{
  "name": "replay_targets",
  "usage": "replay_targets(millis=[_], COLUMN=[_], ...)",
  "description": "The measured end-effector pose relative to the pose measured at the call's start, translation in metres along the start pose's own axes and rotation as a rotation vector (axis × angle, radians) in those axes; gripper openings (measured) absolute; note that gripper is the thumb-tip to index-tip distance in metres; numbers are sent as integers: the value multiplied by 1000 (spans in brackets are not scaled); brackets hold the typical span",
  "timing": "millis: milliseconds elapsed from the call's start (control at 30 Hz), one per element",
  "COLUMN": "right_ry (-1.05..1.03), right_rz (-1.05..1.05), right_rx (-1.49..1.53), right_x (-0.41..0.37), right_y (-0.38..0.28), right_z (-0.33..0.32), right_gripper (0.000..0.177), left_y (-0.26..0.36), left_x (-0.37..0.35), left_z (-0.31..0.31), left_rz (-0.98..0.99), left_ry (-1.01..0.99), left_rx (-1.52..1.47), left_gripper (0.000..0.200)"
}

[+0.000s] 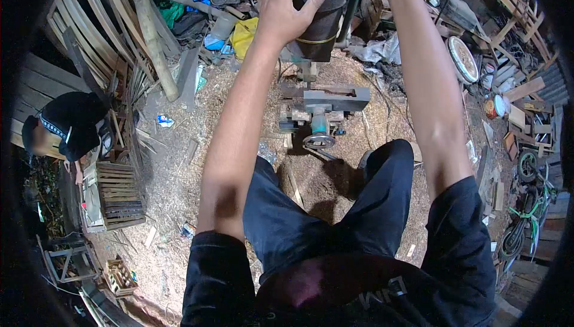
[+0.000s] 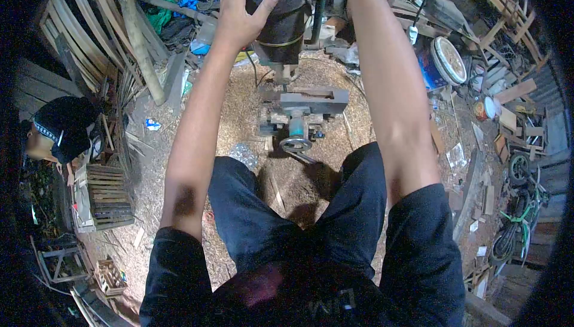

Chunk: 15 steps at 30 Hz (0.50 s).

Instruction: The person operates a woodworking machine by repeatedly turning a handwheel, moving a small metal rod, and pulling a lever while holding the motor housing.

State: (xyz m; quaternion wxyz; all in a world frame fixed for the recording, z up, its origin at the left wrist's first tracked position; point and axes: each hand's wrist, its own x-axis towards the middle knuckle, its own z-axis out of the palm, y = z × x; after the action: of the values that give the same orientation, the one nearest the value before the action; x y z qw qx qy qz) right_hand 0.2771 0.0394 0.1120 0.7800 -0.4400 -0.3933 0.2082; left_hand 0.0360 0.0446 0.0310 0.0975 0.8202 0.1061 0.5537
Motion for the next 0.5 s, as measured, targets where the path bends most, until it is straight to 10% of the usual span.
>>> replay_targets(millis=[500], right_ry=[20], right_rz=[-70], right_rx=[-51], right_x=[-26], right_y=[-1], right_z=[3], right_gripper=[30], left_y=[-3], left_x=[-23], left_z=[14], left_rz=[-49], left_ry=[71], left_rx=[50], left_gripper=[52])
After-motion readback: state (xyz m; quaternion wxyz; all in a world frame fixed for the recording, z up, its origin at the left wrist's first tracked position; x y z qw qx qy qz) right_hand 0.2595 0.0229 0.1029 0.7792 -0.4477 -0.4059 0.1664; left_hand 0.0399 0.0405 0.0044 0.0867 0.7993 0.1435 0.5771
